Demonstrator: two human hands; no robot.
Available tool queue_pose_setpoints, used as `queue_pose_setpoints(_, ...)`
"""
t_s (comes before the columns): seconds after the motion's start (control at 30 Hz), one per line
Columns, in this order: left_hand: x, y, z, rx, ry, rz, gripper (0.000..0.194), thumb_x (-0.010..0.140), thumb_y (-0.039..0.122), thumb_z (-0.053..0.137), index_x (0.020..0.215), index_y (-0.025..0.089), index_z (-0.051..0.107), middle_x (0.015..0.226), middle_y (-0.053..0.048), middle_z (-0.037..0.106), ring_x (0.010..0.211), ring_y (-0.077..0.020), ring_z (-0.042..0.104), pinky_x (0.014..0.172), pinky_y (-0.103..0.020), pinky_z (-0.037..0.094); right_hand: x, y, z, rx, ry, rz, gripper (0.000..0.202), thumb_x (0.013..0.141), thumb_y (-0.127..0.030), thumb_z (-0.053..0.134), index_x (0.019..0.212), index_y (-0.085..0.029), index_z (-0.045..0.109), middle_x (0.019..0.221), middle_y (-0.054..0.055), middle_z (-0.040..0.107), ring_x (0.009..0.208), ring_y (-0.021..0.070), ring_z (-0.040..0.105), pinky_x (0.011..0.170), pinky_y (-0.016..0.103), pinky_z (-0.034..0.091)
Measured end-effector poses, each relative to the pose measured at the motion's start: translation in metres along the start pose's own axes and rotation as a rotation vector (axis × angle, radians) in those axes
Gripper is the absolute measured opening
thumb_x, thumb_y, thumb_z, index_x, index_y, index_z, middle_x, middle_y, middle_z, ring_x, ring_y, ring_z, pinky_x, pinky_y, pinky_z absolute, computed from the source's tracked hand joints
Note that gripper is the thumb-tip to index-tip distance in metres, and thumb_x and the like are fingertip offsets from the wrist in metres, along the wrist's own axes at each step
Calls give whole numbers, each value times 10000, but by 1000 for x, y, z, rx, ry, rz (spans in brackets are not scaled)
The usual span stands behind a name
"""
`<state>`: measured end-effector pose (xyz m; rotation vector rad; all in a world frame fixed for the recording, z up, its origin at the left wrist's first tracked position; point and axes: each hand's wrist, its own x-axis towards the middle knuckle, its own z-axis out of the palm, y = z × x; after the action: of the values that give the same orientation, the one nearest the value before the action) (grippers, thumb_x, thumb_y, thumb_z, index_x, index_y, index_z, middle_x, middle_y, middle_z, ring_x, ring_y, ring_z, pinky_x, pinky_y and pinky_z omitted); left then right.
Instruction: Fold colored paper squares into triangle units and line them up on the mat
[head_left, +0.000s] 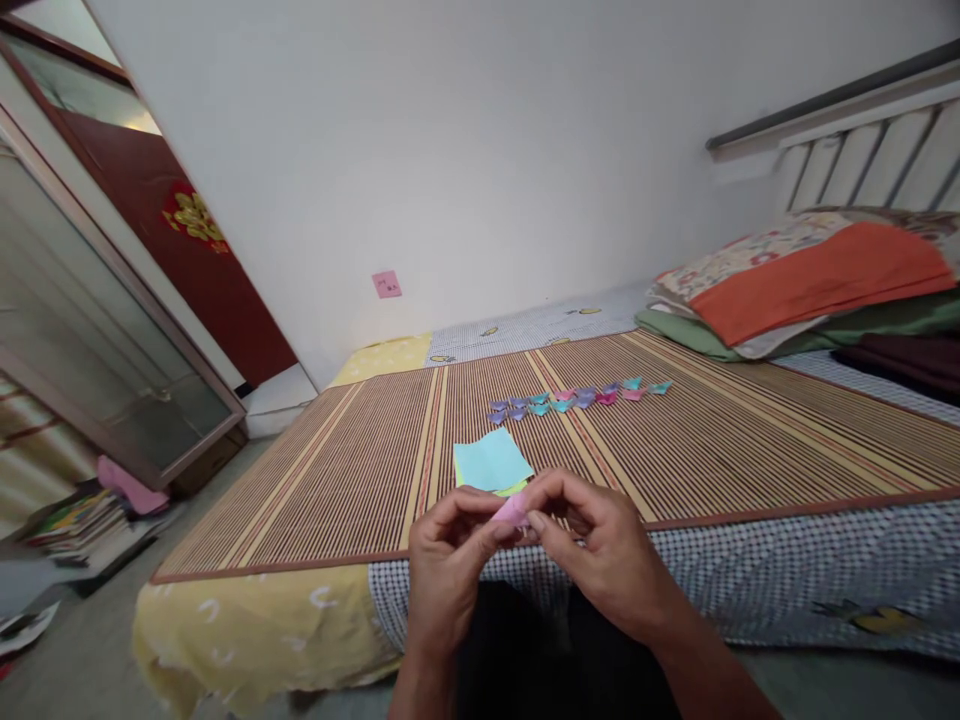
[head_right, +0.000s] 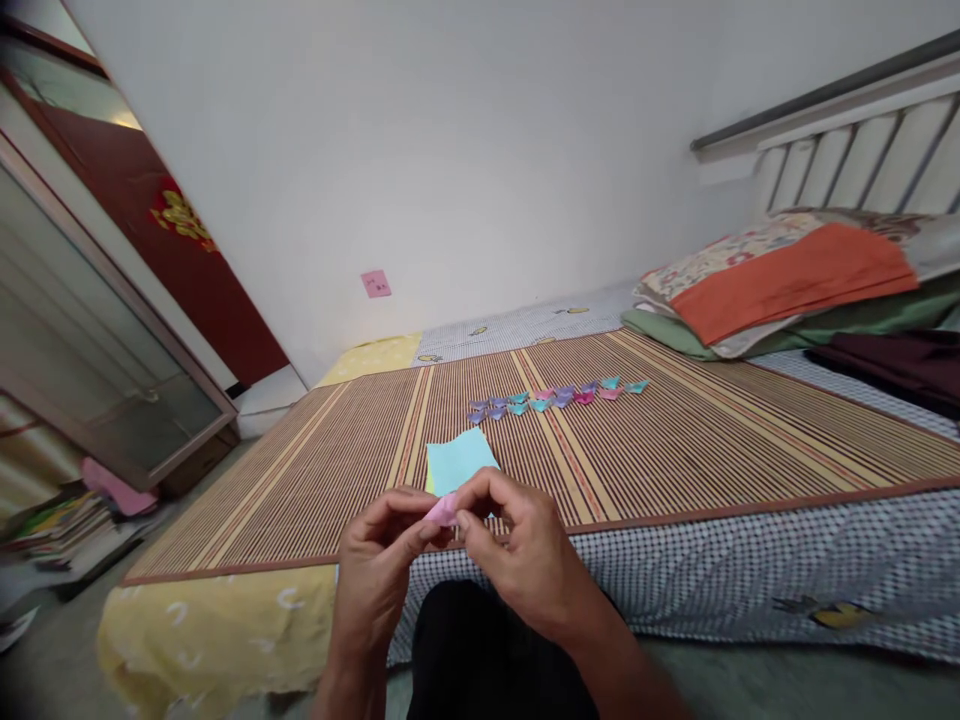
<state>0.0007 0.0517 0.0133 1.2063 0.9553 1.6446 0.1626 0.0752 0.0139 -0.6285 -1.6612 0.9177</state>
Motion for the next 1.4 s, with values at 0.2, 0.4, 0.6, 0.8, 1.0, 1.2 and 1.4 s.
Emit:
queue_pose_setpoints(0.2,0,-4,2,15,26,89,97,734,183,866,727,167,771,717,-14,714,637,-123,678,599,-202,568,-2,-1,3,-20,-9,9,85,943,-174,613,940,-218,685,878,6,728,797,155,713,710,264,564)
queue_pose_setpoints(0.4,-2,-6,3,129,62,192,64,791,199,833,796,188,770,777,-8,712,724,-130,681,657,-206,560,0,2,6,-53,75,-52,57,926,-199,663,870,-212,659,846,5,704,792,154,686,724,266,546)
queue_pose_setpoints(0.6,-6,-7,6,238,28,289,80,857,163,771,899,231,779,836,3,701,782,-132,675,706,-221,548,1,2,3,-172,69,-169,97,954,-146,612,893,-213,647,875,12,705,833,157,695,744,264,539)
queue_pose_setpoints(0.8,-6,-8,10,283,72,271,30,872,182,756,860,207,768,805,-5,690,752,-134,660,687,-219,535,1,5,4,-299,56,-249,116,982,-126,554,978,-210,634,915,33,703,837,169,699,743,292,548)
queue_pose_setpoints(1.0,-4,-5,8,138,133,172,71,810,216,817,842,191,759,798,-7,722,729,-131,682,684,-214,563,-1,9,11,-107,217,-78,104,919,-218,705,1002,-228,643,899,11,727,822,161,725,736,257,589)
queue_pose_setpoints(1.2,-3,-3,9,89,121,151,94,811,218,818,879,184,762,783,-17,748,706,-133,707,682,-216,584,0,7,11,-165,251,-216,89,958,-157,645,993,-233,676,919,19,714,860,157,708,746,252,568)
queue_pose_setpoints(1.4,-4,-3,10,123,108,208,83,833,219,797,905,183,776,830,-31,755,742,-157,731,706,-251,613,4,7,9,-308,243,-391,188,947,-60,623,1020,-226,676,932,34,704,885,166,698,788,271,569)
